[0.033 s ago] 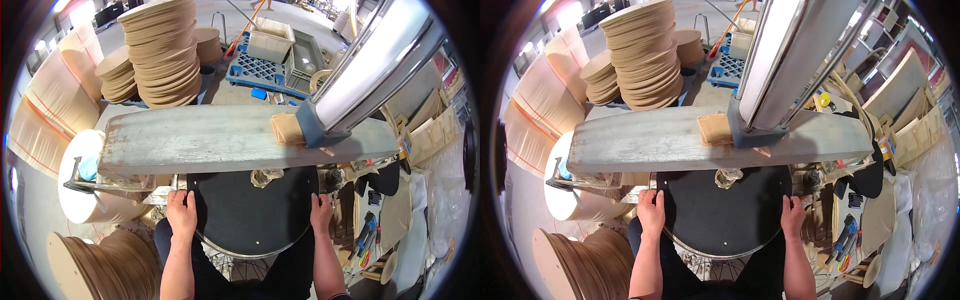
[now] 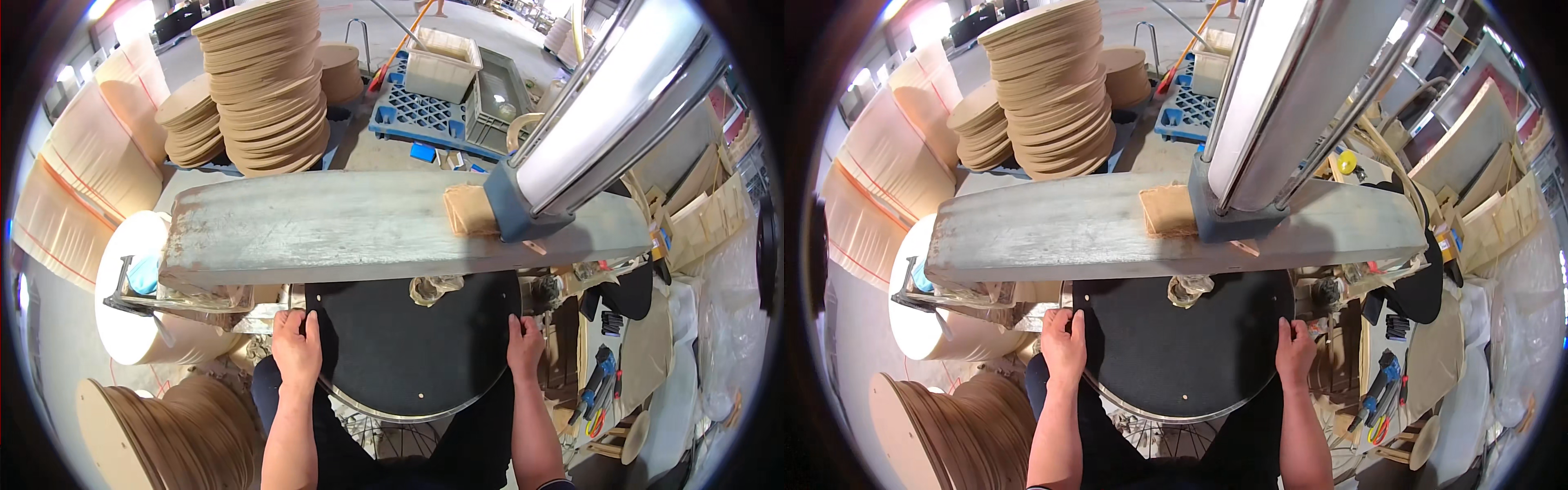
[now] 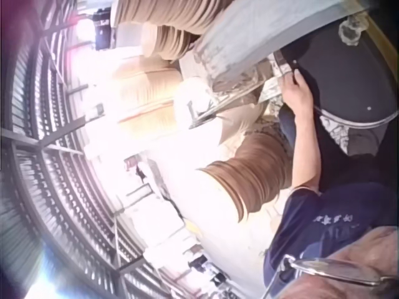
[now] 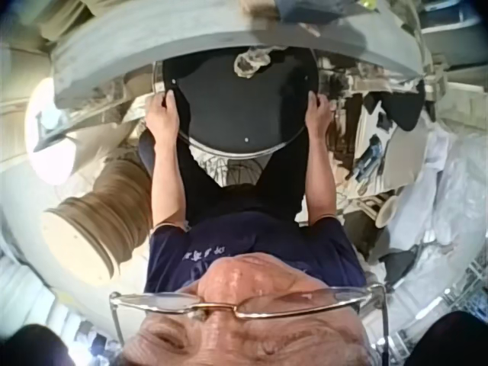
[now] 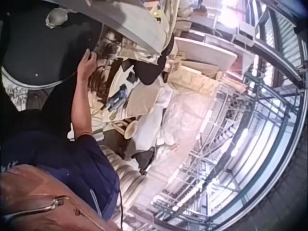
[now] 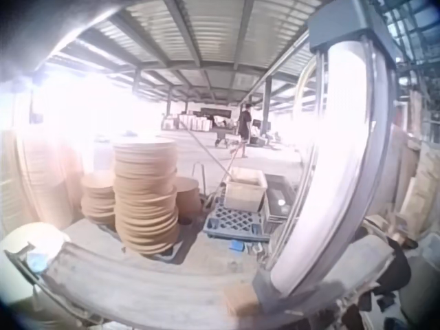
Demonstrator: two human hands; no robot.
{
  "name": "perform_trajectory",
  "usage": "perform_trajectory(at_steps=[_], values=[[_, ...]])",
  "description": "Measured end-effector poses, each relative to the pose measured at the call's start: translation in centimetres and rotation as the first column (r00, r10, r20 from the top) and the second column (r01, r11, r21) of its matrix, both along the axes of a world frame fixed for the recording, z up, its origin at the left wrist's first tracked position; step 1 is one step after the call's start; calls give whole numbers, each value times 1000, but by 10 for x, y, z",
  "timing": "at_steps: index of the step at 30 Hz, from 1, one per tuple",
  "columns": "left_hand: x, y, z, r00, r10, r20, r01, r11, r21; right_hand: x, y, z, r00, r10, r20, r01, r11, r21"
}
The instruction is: Upholster a circular wooden board by stretching fabric over it and securing it with a pneumatic stapler.
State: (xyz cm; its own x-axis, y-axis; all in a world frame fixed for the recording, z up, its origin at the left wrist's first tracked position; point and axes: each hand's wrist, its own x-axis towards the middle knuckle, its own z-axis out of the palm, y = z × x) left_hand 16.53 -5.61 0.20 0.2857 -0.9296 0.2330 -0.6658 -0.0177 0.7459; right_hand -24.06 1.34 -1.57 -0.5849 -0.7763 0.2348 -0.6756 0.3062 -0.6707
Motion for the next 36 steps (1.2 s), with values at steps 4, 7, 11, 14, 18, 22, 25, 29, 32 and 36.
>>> perform_trajectory(at_steps=[4,7,11,14,18,22,25,29,32,36], values=[[5,0,-4,1000,4,1,-4,1000,13,5,-1,9,998,-26,54,20,994,110],[7,0,-5,1000,9,4,-9,1000,5,4,2,7,995,-40,94,29,993,115],[5,-7,-15,998,-15,54,16,1000,-23,-4,6,5,993,-58,106,43,989,139],[2,-10,-13,999,15,-42,-16,1000,-8,-9,3,15,982,-75,174,57,992,109],[23,-16,-28,996,33,-86,-27,998,65,-12,2,-2,951,-138,276,136,990,25],[13,-21,-21,997,65,-31,-60,989,136,-13,6,-2,954,-138,265,143,990,-2],[18,-25,-27,997,69,-38,-66,995,70,-12,4,-3,976,-118,183,108,992,61],[17,-25,-29,995,98,14,-99,993,60,-12,6,-7,941,-150,304,134,988,73],[19,-24,-29,992,106,63,-110,993,54,-11,8,-6,915,-123,385,127,992,14],[21,-26,-31,990,118,76,-122,991,55,-10,8,-3,921,-100,375,102,995,13]])
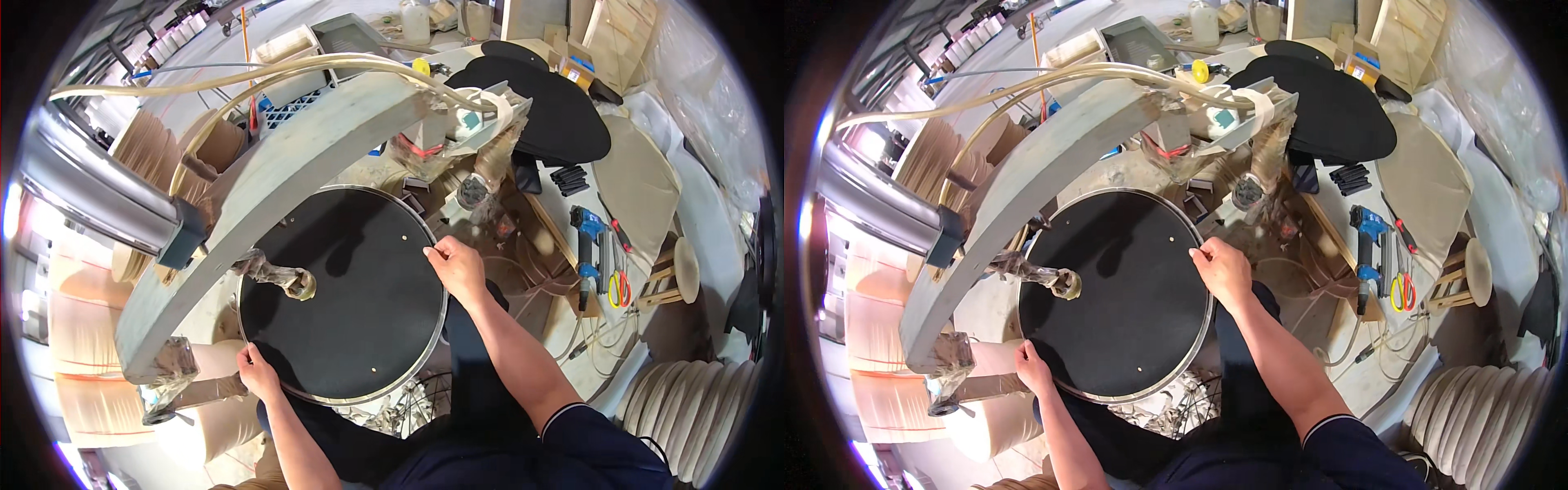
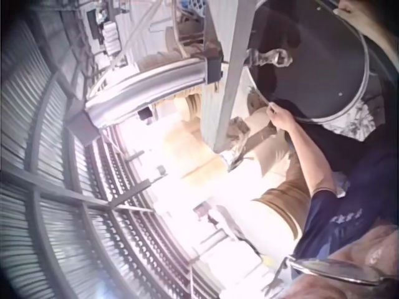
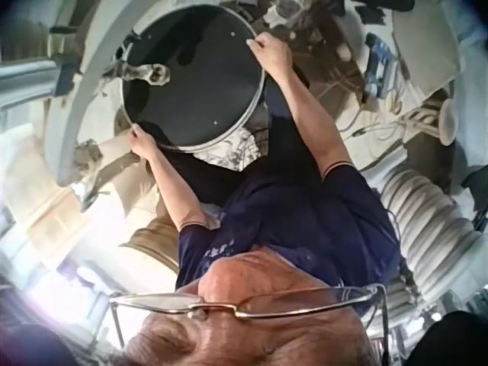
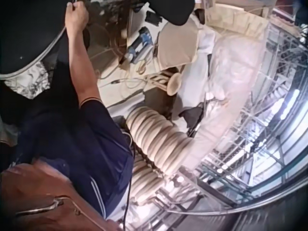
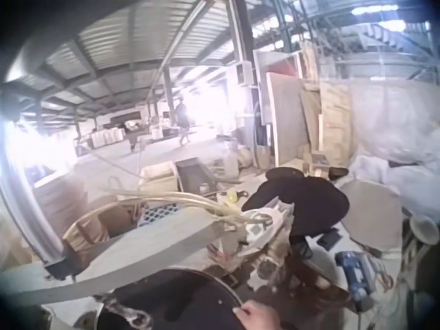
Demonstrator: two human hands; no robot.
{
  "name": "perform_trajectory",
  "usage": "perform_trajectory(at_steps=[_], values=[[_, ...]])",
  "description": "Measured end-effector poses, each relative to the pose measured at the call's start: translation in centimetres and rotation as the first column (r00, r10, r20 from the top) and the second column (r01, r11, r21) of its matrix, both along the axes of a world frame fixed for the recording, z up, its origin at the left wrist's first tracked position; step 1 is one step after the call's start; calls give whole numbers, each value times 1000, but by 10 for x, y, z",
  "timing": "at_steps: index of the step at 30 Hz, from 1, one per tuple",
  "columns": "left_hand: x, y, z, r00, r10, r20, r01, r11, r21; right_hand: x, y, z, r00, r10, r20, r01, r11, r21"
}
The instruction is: Upholster a circular wooden board by stretching fabric over it and securing it with a pneumatic stapler.
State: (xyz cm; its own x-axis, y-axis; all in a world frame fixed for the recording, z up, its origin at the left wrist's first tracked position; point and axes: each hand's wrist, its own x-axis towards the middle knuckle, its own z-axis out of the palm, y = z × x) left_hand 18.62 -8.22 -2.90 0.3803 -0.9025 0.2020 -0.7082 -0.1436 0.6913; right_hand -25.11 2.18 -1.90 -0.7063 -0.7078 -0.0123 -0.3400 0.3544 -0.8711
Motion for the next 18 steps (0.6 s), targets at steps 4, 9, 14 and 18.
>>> perform_trajectory(at_steps=[4,9,14,18], values=[[5,-5,-4,1000,0,7,0,1000,6,0,-1,2,998,28,-61,-27,1000,12],[1,-7,0,999,18,51,-21,998,56,-3,0,6,997,53,-64,-52,998,32],[-1,-10,-7,997,14,79,-17,999,37,-7,2,2,995,57,-85,-56,998,17],[14,-10,-11,994,57,96,-60,998,28,1,-5,4,995,63,-76,-62,998,22]])
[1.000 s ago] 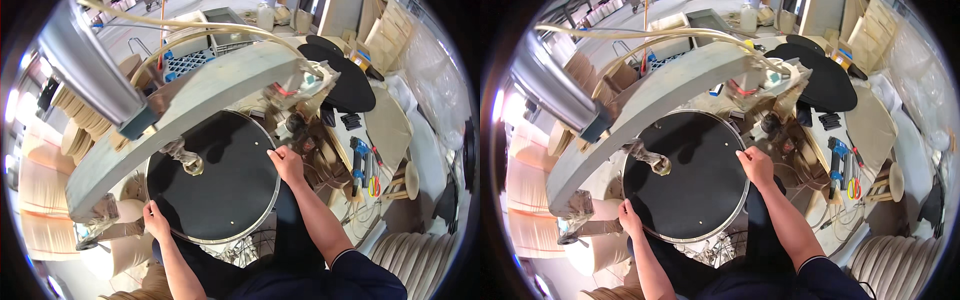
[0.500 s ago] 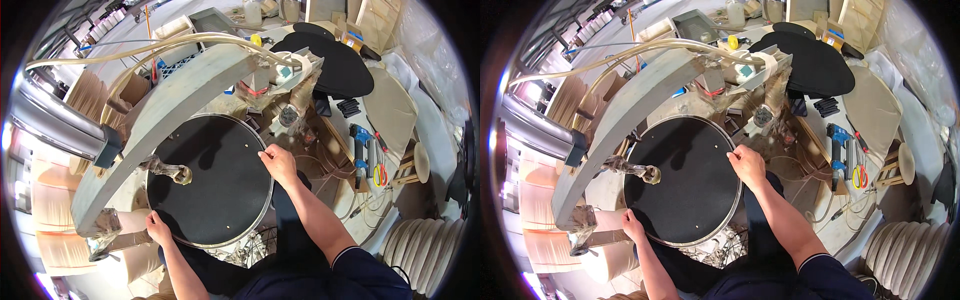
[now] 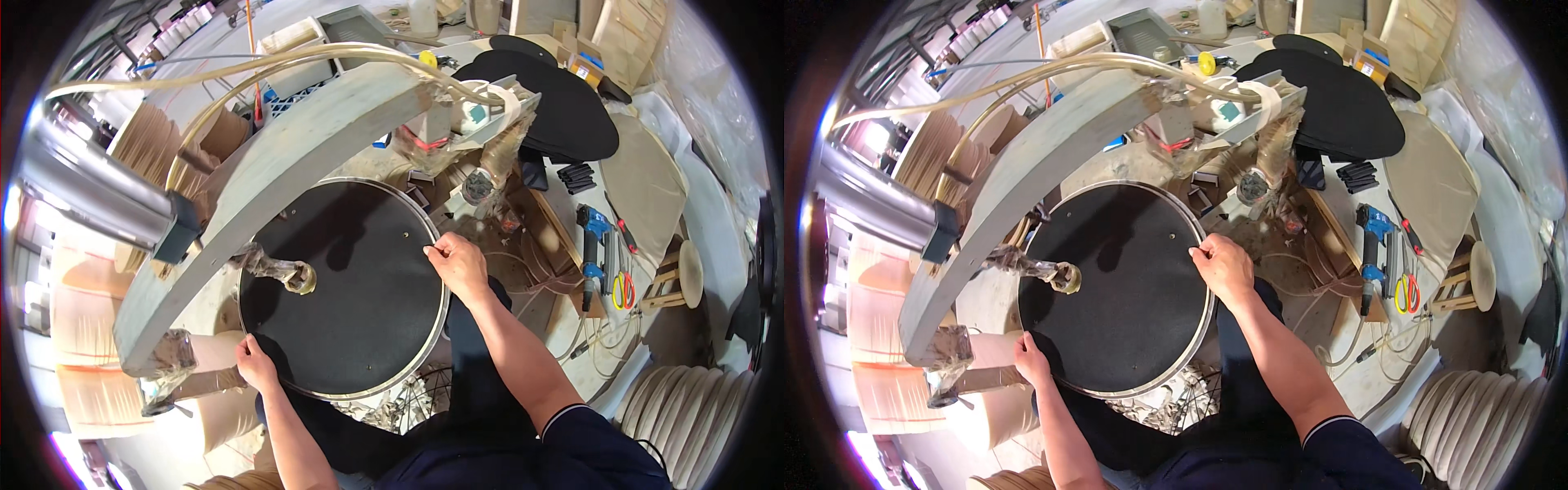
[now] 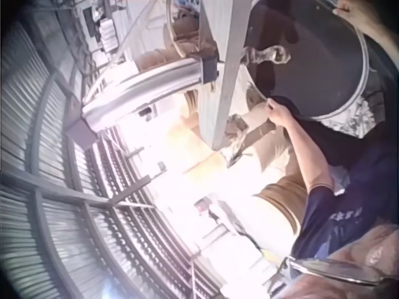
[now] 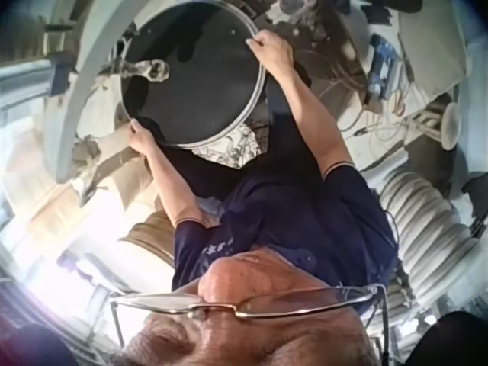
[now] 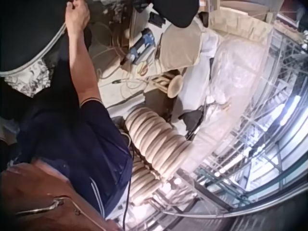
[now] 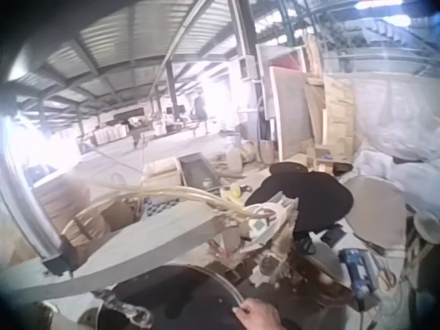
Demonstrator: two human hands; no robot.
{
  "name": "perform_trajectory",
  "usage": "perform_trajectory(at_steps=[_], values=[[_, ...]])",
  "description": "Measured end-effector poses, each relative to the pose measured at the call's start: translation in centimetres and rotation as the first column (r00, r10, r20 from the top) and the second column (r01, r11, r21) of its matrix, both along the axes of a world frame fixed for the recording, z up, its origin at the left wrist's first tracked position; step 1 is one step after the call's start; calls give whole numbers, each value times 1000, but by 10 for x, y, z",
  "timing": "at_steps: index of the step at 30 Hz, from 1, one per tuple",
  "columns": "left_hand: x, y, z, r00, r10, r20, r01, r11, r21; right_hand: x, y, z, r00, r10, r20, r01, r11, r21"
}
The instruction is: Upholster a circular wooden board by stretching fabric over it and securing it with a pneumatic stapler.
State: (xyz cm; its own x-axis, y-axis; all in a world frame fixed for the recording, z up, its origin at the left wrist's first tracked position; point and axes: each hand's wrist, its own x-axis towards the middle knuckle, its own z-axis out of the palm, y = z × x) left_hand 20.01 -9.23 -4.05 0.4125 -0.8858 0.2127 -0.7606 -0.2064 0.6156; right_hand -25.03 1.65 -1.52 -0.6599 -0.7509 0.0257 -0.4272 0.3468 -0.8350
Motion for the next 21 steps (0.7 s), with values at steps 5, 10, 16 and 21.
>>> perform_trajectory(at_steps=[5,10,16,21], values=[[-12,6,10,995,96,-42,-95,995,25,3,1,-5,999,-4,-34,3,999,-33],[-32,5,13,996,34,-88,-40,997,-70,-18,4,-26,999,11,-41,-15,993,-113],[-21,13,7,997,43,-70,-53,988,-146,-11,-4,-14,997,44,-62,-45,999,-11],[-21,17,4,994,52,-94,-64,991,-122,-10,-1,-15,995,25,-92,-23,1000,14]])
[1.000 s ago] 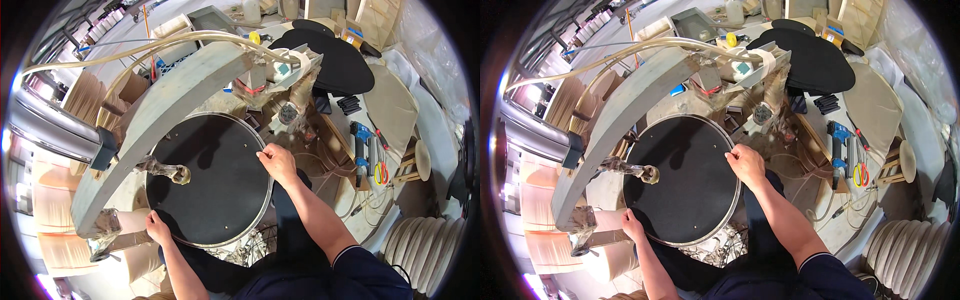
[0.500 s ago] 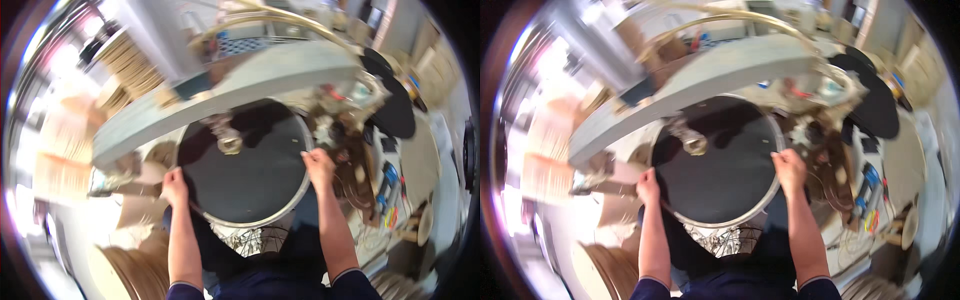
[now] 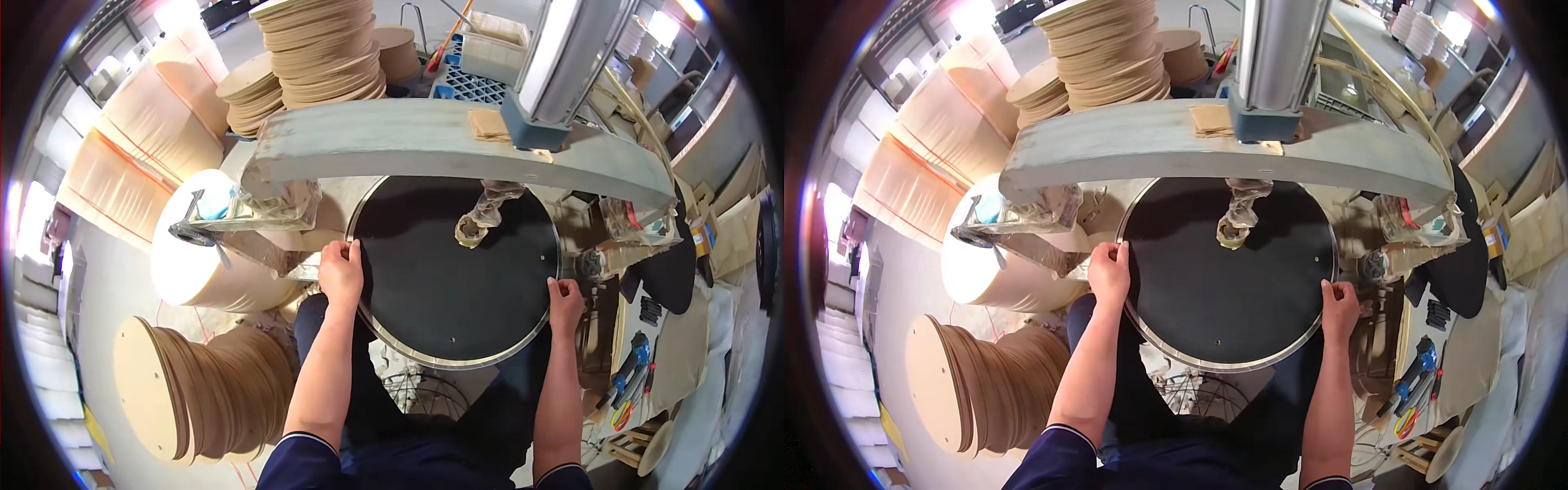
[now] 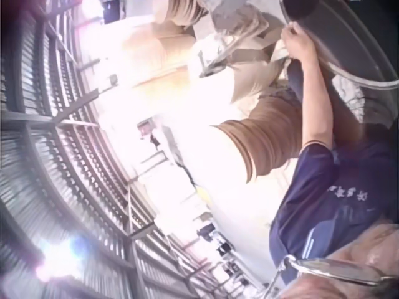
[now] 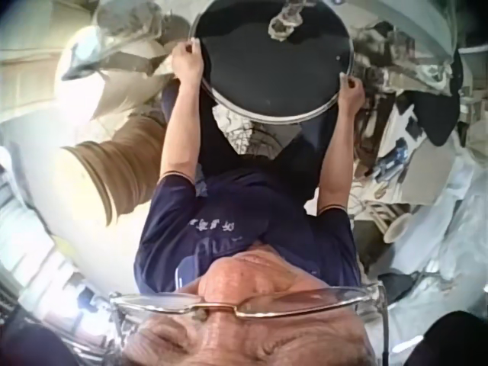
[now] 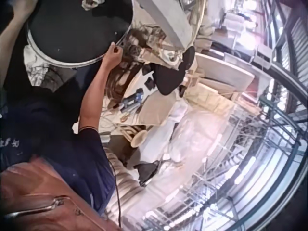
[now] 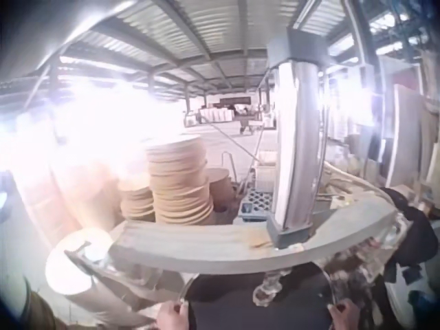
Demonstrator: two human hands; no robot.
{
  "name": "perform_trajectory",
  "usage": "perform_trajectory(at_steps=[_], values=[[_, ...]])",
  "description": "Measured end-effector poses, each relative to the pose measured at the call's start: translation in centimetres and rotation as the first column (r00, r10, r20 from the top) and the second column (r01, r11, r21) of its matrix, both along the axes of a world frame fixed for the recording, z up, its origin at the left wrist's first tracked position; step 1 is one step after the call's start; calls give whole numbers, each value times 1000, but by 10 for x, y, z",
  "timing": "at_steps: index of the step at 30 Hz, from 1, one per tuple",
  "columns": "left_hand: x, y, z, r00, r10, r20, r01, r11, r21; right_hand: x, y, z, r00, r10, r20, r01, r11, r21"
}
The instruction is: Upholster a circular wooden board by stretching fabric over it and securing it with a pneumatic stapler.
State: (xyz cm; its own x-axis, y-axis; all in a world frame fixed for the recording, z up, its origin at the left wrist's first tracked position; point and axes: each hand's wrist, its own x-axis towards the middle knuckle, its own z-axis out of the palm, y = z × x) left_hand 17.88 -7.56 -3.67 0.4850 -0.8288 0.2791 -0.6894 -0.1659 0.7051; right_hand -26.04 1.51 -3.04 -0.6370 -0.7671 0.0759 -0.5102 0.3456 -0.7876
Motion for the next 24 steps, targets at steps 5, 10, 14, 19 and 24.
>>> perform_trajectory(at_steps=[5,10,14,19,24], values=[[-6,-6,3,998,-48,-30,49,999,16,-7,0,0,985,5,-175,-9,1000,-19],[5,-9,5,999,-41,27,41,999,12,1,-12,-4,995,17,-96,-21,999,-38],[-2,-9,5,998,-52,20,51,998,38,-3,-7,-2,998,-6,-55,4,999,-39],[1,-6,1,997,-56,46,54,998,25,-5,-5,-10,999,-10,-51,9,1000,-16],[3,-3,6,999,-53,11,52,998,43,-3,-3,-11,999,-1,-46,-1,999,-40]])
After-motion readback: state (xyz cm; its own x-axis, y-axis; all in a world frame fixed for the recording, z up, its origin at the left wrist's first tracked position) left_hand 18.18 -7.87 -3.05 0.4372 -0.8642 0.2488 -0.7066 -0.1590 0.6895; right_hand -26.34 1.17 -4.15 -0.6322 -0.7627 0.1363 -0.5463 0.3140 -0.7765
